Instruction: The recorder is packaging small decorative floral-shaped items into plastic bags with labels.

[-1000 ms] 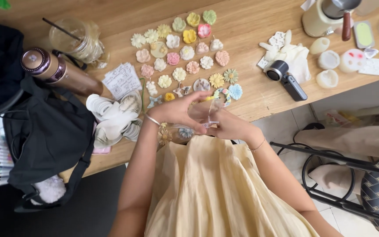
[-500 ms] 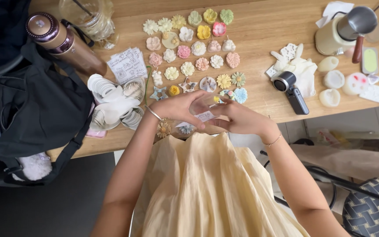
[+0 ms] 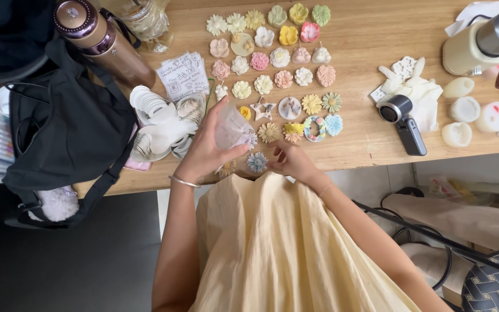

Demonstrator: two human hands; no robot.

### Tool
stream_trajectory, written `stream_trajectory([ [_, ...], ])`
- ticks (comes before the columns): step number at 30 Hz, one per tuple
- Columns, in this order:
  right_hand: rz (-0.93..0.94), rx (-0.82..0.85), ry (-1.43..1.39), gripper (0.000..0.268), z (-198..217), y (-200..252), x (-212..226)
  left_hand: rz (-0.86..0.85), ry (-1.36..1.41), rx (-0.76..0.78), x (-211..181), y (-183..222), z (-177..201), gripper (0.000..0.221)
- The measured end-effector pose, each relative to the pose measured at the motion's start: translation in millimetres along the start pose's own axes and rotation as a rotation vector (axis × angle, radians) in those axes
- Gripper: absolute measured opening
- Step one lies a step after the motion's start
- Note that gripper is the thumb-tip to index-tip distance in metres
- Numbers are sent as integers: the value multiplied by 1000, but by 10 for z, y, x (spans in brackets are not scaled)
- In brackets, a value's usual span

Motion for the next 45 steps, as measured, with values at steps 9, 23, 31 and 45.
stream_trajectory([
  [9, 242, 56, 317, 68, -475, -175, -251, 99, 6, 48, 207, 93, -79, 104],
  [23, 118, -52, 212, 68, -208, -126, -90, 140, -26, 40, 208, 72, -63, 107],
  [31, 42, -287, -801, 64, 756, -55, 450, 99, -9, 29, 165, -160, -166, 110],
  [45, 178, -313, -1459, 76, 1203, 173, 441, 78, -16, 155, -72, -297, -584, 107],
])
Point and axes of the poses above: each hand's wrist, its own y-axis away from the middle knuckle, its own z-axis out of the back of the hand, x = y × z, the point moved 10 cm from there along -y, towards the middle knuckle, and after that the axes turned 2 degrees about -x, right-handed, at the moved point
